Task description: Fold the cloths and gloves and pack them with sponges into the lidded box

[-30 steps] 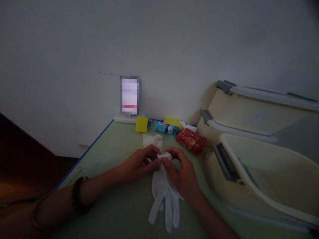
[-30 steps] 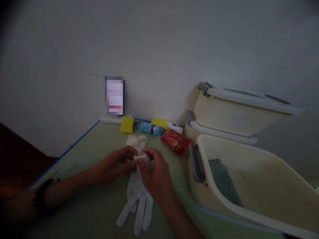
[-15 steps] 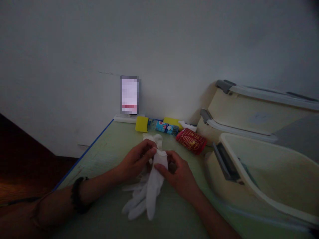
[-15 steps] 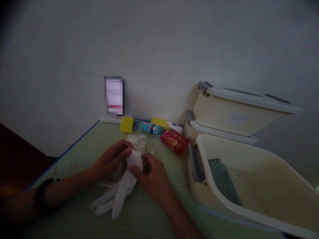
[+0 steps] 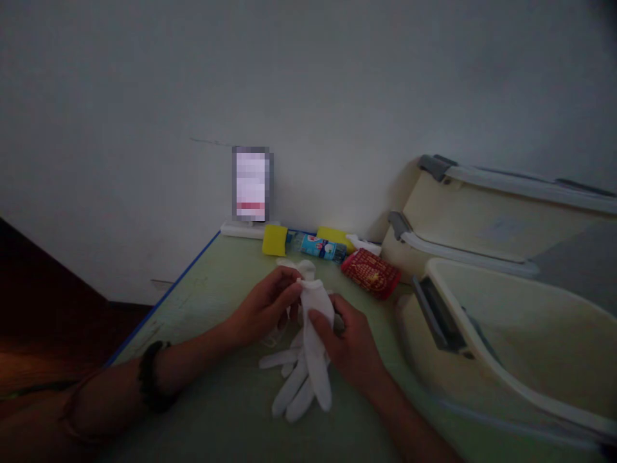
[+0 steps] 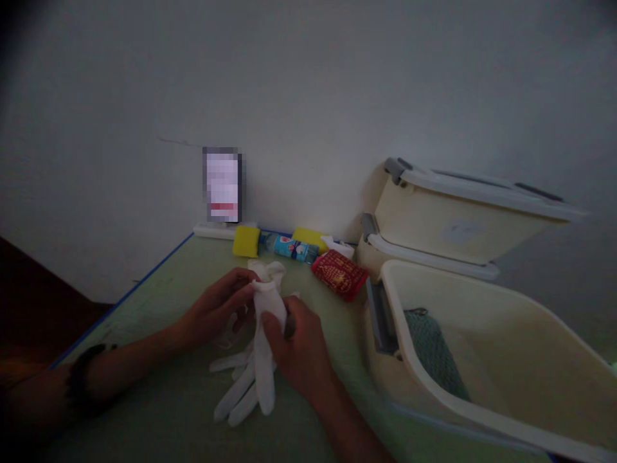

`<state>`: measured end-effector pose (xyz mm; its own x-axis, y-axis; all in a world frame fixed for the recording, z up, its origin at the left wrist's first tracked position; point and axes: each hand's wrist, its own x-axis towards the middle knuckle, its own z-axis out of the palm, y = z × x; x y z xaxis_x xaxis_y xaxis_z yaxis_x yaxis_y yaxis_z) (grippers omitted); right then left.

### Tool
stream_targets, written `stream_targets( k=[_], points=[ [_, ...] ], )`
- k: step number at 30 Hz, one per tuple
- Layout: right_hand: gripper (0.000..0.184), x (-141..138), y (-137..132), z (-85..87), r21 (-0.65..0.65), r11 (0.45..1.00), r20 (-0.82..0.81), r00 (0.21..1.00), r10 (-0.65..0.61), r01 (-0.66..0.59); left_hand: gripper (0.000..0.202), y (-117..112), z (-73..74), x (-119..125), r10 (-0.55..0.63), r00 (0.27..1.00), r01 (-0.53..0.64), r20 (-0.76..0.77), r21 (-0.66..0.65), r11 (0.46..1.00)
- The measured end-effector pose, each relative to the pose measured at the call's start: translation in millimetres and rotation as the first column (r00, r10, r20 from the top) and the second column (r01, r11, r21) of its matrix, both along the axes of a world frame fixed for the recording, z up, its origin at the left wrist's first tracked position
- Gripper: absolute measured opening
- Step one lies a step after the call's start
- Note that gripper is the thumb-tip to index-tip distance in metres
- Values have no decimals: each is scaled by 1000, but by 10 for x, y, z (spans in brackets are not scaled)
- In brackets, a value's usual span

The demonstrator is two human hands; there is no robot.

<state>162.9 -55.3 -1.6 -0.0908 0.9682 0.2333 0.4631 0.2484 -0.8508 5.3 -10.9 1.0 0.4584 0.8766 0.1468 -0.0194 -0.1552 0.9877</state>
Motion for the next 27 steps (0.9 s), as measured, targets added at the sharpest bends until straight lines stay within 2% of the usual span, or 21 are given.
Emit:
stream_targets(
  k=[6, 12, 17, 22, 25, 27],
  points=[
    [17, -2, 7, -16, -9, 999, -13, 999, 31, -31, 29, -4, 5, -9, 26, 985, -18, -172, 46, 999],
    [11, -17, -5, -21, -17, 993, -54, 992, 118, -119, 21, -18, 66, -5, 56, 969, -25, -239, 131, 991],
    [15, -3, -2, -17, -21, 992, -38, 991, 127, -128, 17, -36, 80, 7, 97, 980, -78, -177, 109, 991],
    [11, -4, 7, -4, 47, 993, 54, 993, 106, -109, 18, 5, 25, -1, 60, 998, -60, -11, -45, 997],
    [11, 2, 10, 19, 96, 991, -17, 996, 90, -88, 19, 39, 1, -8, 85, 993, -77, 86, -95, 993],
    [15, 15, 7, 33, 64, 996, -86, 994, 67, -61, 21, 51, -3, -11, 115, 985, -102, 128, -107, 989]
  ],
)
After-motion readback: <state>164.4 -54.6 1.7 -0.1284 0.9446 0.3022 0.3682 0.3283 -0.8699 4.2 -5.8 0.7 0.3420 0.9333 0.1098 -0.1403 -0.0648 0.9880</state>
